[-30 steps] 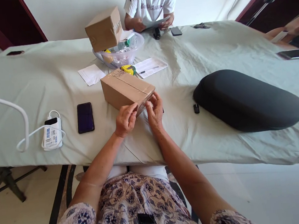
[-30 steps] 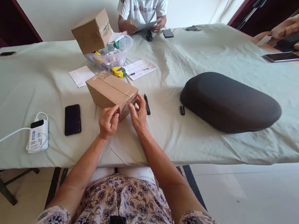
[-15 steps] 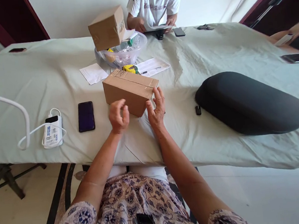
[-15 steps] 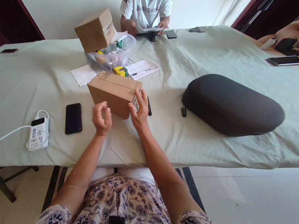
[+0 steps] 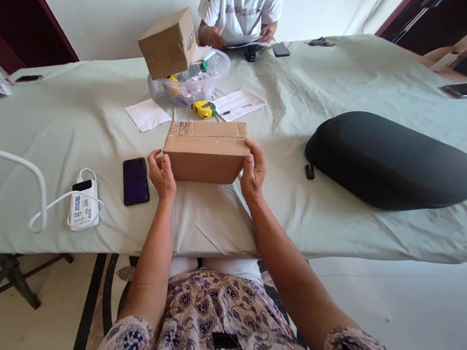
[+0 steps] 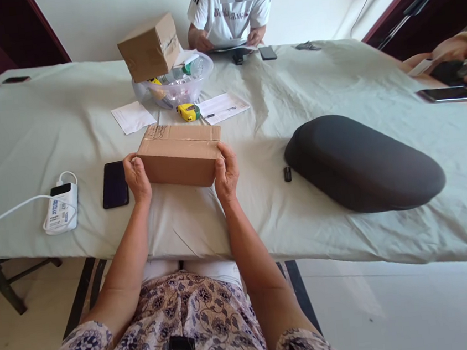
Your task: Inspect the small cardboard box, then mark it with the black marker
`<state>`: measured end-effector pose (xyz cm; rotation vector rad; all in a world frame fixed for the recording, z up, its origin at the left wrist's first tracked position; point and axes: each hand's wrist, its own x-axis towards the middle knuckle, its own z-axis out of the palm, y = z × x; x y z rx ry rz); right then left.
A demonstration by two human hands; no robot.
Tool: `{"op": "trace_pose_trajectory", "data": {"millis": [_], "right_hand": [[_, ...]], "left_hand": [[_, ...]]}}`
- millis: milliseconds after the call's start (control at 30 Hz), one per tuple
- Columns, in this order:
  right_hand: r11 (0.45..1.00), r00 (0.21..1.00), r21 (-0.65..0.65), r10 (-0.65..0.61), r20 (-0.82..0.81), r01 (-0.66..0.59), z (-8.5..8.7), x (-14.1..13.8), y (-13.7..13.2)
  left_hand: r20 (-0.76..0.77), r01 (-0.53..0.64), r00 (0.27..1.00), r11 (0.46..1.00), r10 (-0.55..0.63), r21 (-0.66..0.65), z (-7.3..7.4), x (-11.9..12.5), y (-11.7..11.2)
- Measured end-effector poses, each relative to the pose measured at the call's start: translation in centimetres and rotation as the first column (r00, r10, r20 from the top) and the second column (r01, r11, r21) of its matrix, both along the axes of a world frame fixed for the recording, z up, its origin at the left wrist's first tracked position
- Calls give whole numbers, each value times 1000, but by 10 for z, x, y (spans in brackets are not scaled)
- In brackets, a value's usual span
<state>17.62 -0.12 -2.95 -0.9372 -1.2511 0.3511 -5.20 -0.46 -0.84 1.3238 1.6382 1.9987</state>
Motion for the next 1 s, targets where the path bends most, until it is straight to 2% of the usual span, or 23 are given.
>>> {"op": "trace_pose_trajectory", "data": {"millis": [100,233,367,467,567,700,833,1000], "right_hand": [[997,1000,-73,7,-8,-8,2,3,1],[990,998,-126,60,-23,-62,1,5,4],[983,990,-131,123,-61,-130,-7,7,8],[954,977,-217,190,-97,-207,-17,8,14],[907,974,-355,215,-73,-227,-27,8,18],[889,989,-450,128,74,-81,-34,5,16],[897,993,-440,19,119,36,-32,5,15],[940,997,-333,-53,55,69,-23,7,12]], "left_hand": [[-23,19,1000,999,-18,42,3,1,-3],[61,79,995,994,-83,70,3,1,0],[216,157,962,985,-167,65,-4,-3,8],[297,218,929,975,-221,45,-13,-8,15],[198,215,961,972,-193,-94,-23,-13,19],[29,135,991,953,-132,-271,-32,-17,19],[-77,56,994,955,-81,-293,-31,-17,15],[-157,17,986,972,-55,-234,-22,-14,12]]}}
